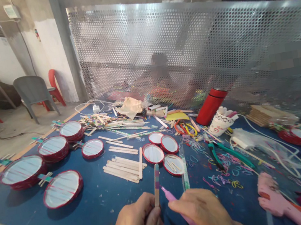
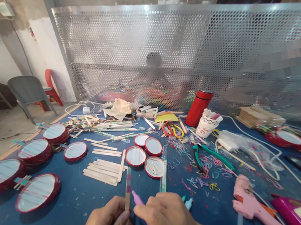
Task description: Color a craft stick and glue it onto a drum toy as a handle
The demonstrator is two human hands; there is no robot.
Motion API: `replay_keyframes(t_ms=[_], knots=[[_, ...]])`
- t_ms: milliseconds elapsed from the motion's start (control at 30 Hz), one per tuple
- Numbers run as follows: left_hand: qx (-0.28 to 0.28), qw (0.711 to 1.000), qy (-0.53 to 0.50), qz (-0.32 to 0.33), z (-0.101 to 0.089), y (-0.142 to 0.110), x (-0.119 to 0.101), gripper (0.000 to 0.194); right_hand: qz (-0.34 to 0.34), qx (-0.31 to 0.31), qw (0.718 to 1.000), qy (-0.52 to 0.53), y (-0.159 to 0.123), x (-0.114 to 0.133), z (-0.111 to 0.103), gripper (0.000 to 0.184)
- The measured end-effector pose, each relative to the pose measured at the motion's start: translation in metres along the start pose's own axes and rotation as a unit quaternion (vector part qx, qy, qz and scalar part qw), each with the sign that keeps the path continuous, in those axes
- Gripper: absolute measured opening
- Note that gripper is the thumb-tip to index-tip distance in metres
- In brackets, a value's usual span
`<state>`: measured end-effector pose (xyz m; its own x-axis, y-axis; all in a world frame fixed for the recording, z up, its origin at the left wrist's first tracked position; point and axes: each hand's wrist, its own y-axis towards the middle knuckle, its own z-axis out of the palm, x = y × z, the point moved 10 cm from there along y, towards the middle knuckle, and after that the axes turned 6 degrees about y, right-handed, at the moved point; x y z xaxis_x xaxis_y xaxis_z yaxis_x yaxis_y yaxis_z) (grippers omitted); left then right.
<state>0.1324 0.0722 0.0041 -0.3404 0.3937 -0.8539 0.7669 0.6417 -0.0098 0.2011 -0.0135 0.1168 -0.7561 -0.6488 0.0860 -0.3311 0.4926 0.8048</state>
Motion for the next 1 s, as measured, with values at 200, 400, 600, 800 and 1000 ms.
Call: replay_keyframes(t_ms=[200,400,600,800,1000], knots=[[-0.005,1.0,0.0,0.001,-0.0005,-0.0005,-0.001,0.02,-0.008,-0.005,1.0,-0.01,0.0003,0.0019,-0.0009,0.032],[-0.005,1.0,0.008,-0.001,-0.0015,-0.0004,-0.0018,0.018,-0.017,0.024,1.0,0.002,-0.0018,0.0039,0.0042,0.032],[-0.006,1.0,0.008,0.01,-0.0018,-0.0012,-0.0036,0.019,-0.009,0.021,1.0,0.011,-0.0011,0.0022,0.0042,0.031],[-0.012,1.0,0.002,0.015,-0.0017,-0.0008,-0.0037,0.018,0.009,-0.005,1.0,-0.002,-0.0012,0.0015,-0.0018,0.032],[-0.011,1.0,0.005,0.015,-0.0012,0.0001,-0.0023,0.017,-0.017,-0.013,1.0,-0.015,0.0,0.0048,-0.0031,0.033]])
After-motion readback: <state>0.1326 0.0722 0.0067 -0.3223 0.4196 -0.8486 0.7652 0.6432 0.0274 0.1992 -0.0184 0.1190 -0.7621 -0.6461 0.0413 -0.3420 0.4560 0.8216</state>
